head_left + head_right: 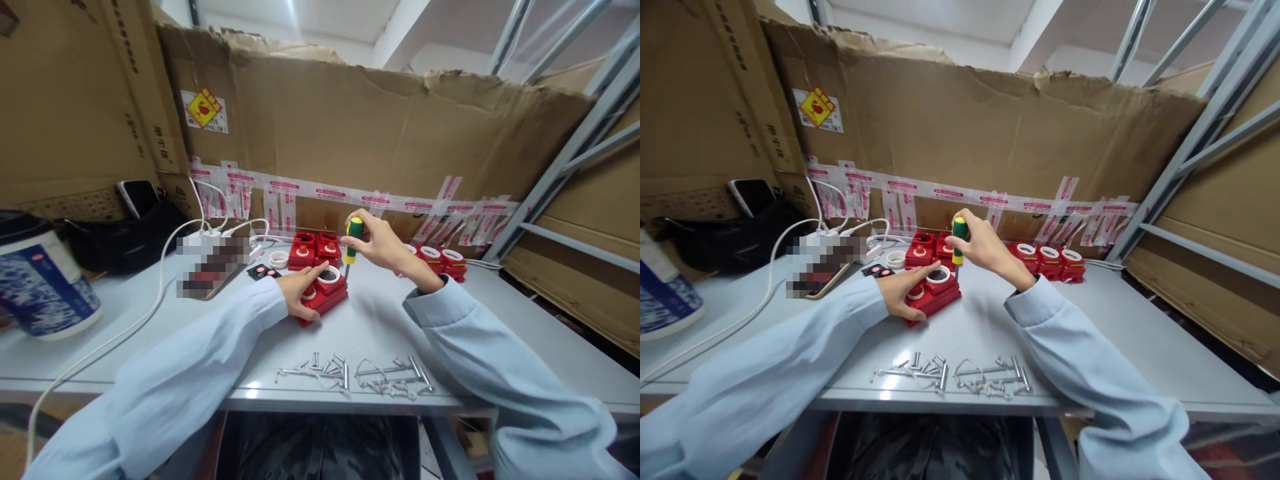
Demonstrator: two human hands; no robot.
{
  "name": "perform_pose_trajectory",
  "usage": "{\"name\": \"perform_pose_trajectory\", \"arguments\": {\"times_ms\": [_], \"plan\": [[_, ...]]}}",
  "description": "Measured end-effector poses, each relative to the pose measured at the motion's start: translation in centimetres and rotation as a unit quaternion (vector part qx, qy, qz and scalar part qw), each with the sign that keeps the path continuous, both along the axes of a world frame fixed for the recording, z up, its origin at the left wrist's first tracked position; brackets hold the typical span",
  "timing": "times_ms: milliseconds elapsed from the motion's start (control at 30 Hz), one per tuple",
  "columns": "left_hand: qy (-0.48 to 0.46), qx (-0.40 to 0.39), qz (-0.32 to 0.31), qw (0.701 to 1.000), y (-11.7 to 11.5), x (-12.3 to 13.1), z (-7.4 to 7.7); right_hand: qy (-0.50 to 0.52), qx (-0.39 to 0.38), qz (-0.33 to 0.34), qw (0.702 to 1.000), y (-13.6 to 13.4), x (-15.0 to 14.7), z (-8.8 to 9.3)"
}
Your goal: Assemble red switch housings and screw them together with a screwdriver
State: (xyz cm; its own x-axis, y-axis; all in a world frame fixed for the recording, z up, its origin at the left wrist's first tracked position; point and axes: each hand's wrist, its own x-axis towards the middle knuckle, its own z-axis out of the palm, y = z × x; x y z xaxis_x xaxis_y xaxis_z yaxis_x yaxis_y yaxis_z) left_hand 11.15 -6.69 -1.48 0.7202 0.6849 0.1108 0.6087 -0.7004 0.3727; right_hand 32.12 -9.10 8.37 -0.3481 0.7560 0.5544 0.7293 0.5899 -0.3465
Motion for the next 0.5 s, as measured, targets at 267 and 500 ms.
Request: {"name": "perform_pose_trajectory", "arguments": {"times_ms": [267,500], "plan": [[-0.102,-0.067,-0.042,0.992,1.0,-0.1,-0.7,0.142,0.040,0.009,0.989,-2.3,1.9,2.4],[-0.207,-0.182,-0.104,0.956,1.4,0.4,-1.7,0.198,-0.113,0.122,0.966,-6.5,-0.4,-0.4]]}}
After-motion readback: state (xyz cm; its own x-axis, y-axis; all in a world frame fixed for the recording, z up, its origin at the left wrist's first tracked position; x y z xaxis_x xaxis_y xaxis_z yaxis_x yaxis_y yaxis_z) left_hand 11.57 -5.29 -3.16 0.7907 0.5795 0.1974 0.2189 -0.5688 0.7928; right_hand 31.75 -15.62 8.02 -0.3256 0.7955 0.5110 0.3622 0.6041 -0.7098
